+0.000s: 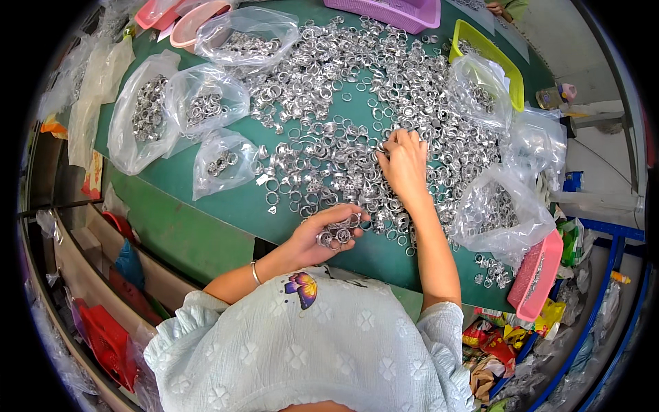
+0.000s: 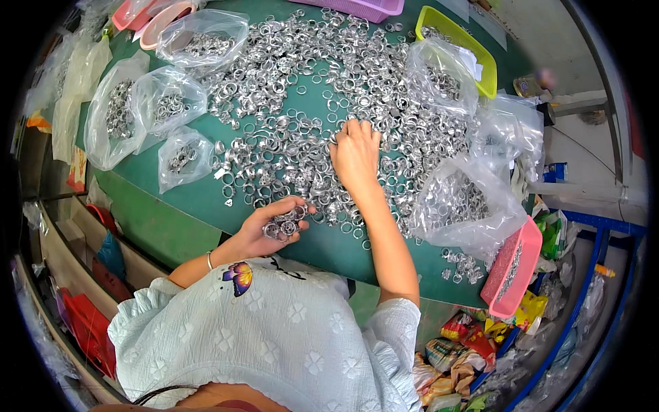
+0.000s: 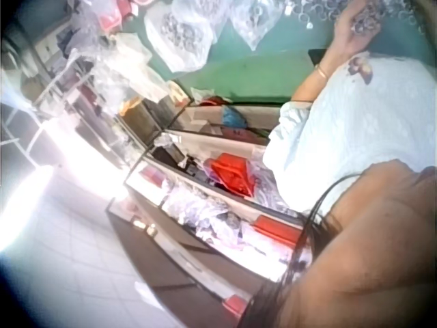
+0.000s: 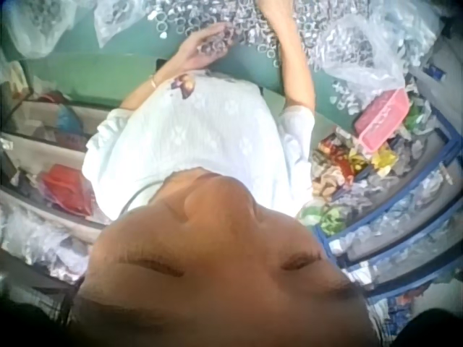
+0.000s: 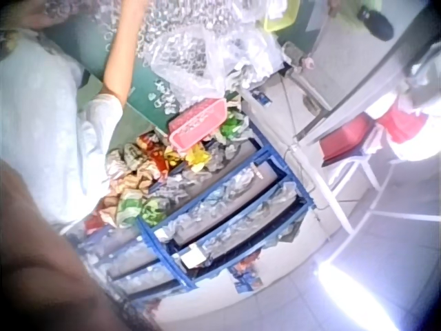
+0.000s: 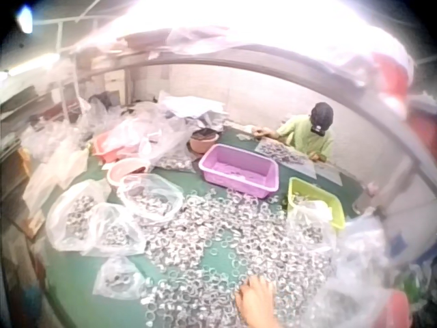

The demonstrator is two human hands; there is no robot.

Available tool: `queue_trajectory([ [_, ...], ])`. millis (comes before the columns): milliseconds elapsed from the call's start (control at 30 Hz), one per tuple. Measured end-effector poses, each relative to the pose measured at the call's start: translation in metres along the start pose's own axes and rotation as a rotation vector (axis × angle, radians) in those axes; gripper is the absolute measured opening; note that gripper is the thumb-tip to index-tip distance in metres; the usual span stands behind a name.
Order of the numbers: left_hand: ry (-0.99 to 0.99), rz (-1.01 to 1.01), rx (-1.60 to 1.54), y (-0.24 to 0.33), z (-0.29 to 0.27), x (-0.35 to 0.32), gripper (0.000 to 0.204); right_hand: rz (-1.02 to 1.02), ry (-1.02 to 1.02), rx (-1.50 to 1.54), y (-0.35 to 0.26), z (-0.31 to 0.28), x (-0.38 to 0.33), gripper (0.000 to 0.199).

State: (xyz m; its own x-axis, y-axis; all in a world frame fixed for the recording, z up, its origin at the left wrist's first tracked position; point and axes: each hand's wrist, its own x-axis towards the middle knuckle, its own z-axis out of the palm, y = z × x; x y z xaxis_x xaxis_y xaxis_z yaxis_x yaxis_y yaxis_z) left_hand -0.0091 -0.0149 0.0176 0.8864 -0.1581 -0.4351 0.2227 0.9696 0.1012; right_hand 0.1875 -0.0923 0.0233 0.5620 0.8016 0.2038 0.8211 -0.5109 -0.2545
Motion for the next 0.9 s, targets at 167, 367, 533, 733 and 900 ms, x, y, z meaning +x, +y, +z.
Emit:
queue_trajectory([
  [167,0.056,-0.001,0.002,0.001,0.000,-0.002,0.016,0.093,0.013,0.167,0.008,-0.006,0.004,0.014],
  [367,0.035,-0.004,-0.012,0.000,0.000,-0.001,0.016,0.137,0.194,0.460,0.022,-0.015,-0.019,0.009],
  [533,0.047,0.004,0.001,-0.001,0.001,-0.002,0.015,0.401,0.098,0.904,0.020,-0.028,-0.030,0.007],
  [733,0.062,0.007,-0.003,-0.002,0.001,-0.002,0.015,0.585,-0.059,1.523,0.030,-0.036,-0.041,0.007],
  [900,0.052,0.006,-0.001,-0.002,0.000,-0.002,0.015,0.562,-0.173,1.875,0.034,-0.039,-0.046,0.015],
])
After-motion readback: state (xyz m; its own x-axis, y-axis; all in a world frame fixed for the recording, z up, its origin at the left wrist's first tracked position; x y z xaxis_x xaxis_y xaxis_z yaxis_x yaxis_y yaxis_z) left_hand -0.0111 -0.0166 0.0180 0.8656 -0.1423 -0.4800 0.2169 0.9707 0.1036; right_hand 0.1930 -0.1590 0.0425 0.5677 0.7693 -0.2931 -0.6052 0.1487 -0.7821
